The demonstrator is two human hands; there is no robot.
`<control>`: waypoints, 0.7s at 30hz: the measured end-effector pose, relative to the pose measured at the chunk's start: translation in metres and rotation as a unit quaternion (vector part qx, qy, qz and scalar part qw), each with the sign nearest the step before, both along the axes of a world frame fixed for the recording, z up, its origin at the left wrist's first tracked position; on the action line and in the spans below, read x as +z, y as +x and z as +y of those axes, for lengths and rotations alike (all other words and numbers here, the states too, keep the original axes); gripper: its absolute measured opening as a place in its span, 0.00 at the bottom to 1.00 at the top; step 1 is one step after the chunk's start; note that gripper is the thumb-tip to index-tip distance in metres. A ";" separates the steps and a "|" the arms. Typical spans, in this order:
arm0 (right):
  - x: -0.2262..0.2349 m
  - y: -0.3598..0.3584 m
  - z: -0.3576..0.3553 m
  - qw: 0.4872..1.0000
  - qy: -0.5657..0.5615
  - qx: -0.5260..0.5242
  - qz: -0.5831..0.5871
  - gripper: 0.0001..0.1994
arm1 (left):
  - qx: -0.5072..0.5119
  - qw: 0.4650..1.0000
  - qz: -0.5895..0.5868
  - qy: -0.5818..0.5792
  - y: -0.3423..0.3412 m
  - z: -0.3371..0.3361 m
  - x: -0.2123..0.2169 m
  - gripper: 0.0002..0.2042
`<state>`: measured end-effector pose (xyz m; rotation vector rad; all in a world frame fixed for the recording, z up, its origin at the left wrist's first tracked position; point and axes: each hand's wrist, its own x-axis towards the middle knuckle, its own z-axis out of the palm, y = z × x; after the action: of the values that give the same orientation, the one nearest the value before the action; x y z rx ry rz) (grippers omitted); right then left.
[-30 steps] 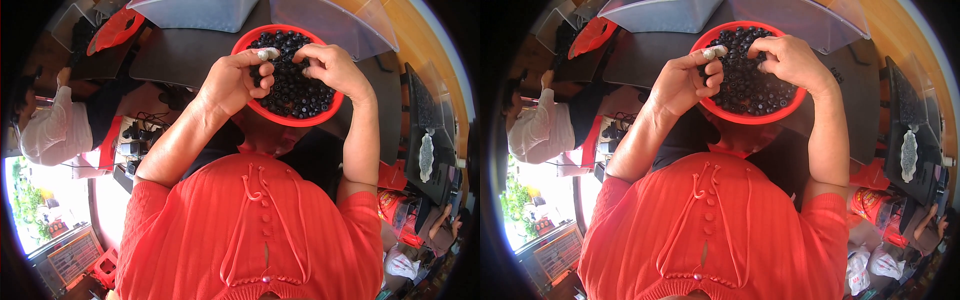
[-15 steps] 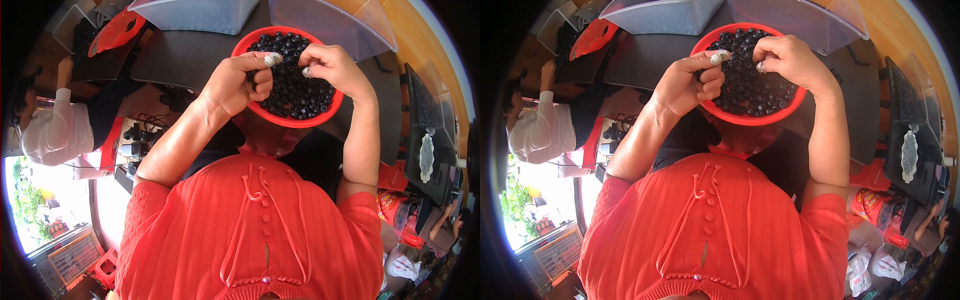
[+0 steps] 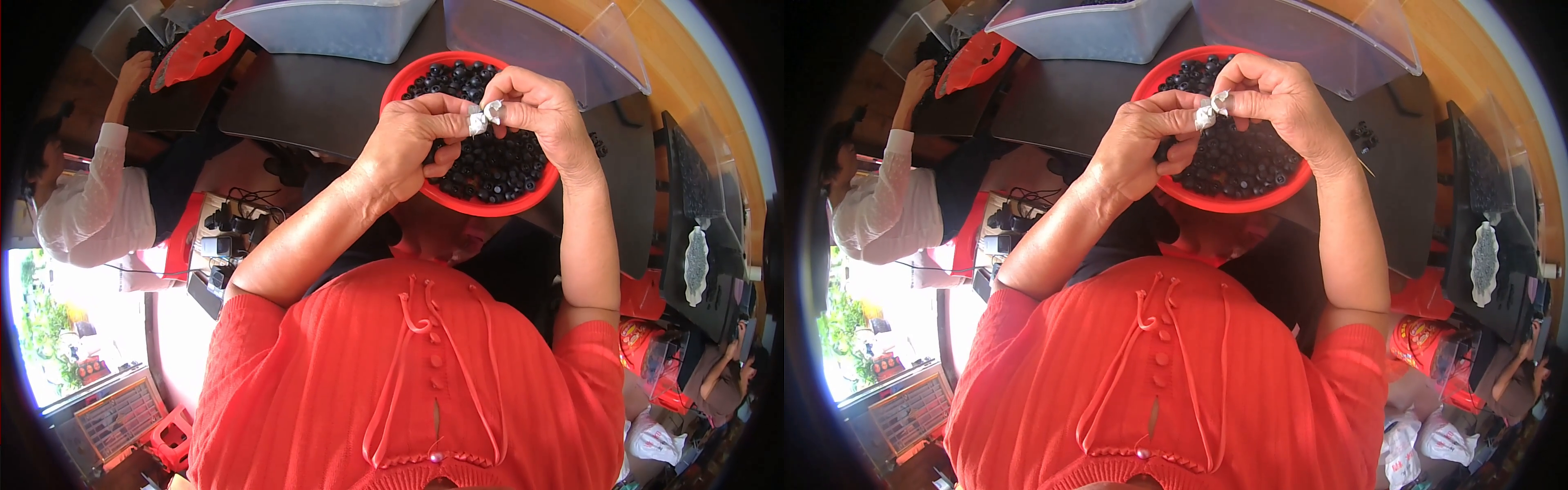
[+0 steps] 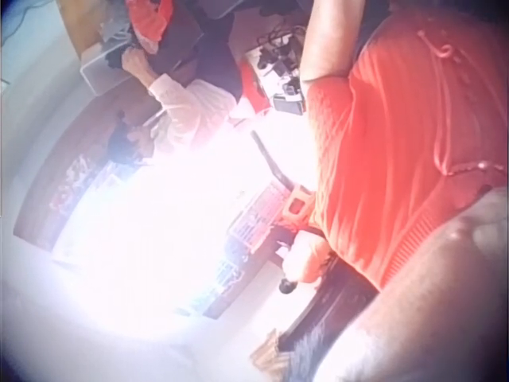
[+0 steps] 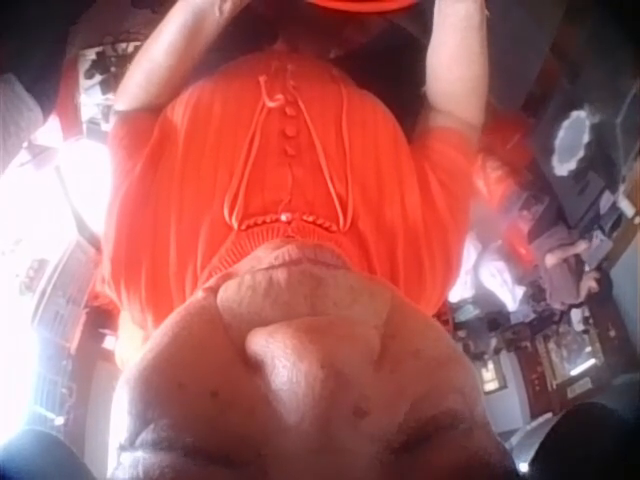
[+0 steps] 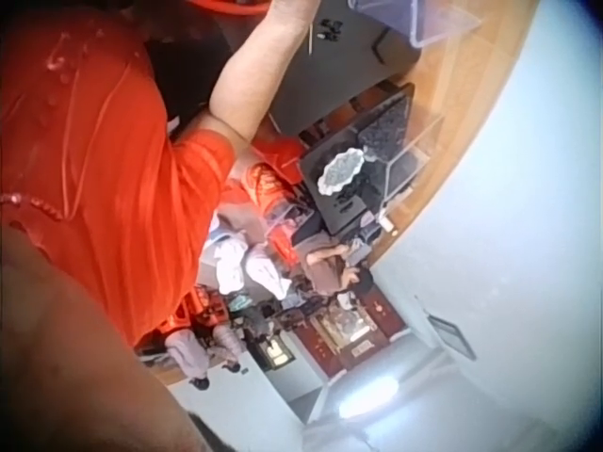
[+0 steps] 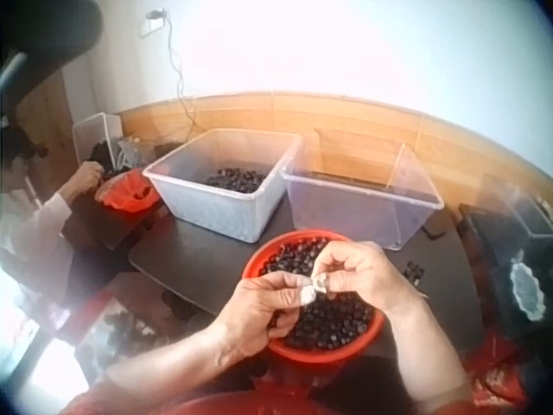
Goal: The person assembles small black components by hand, taking them from a red bowl and inserting pieces of white material into them.
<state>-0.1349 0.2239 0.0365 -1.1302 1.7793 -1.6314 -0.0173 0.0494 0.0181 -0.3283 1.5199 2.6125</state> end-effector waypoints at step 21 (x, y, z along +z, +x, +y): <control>-0.014 0.010 -0.015 0.959 -0.033 -0.034 0.281 0.11 | -0.008 0.997 0.003 0.074 -0.001 -0.011 -0.007 0.07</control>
<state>-0.1248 0.2091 0.0224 -1.7097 2.1306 -1.5112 -0.0186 0.0385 0.0106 -0.2937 1.3163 2.6963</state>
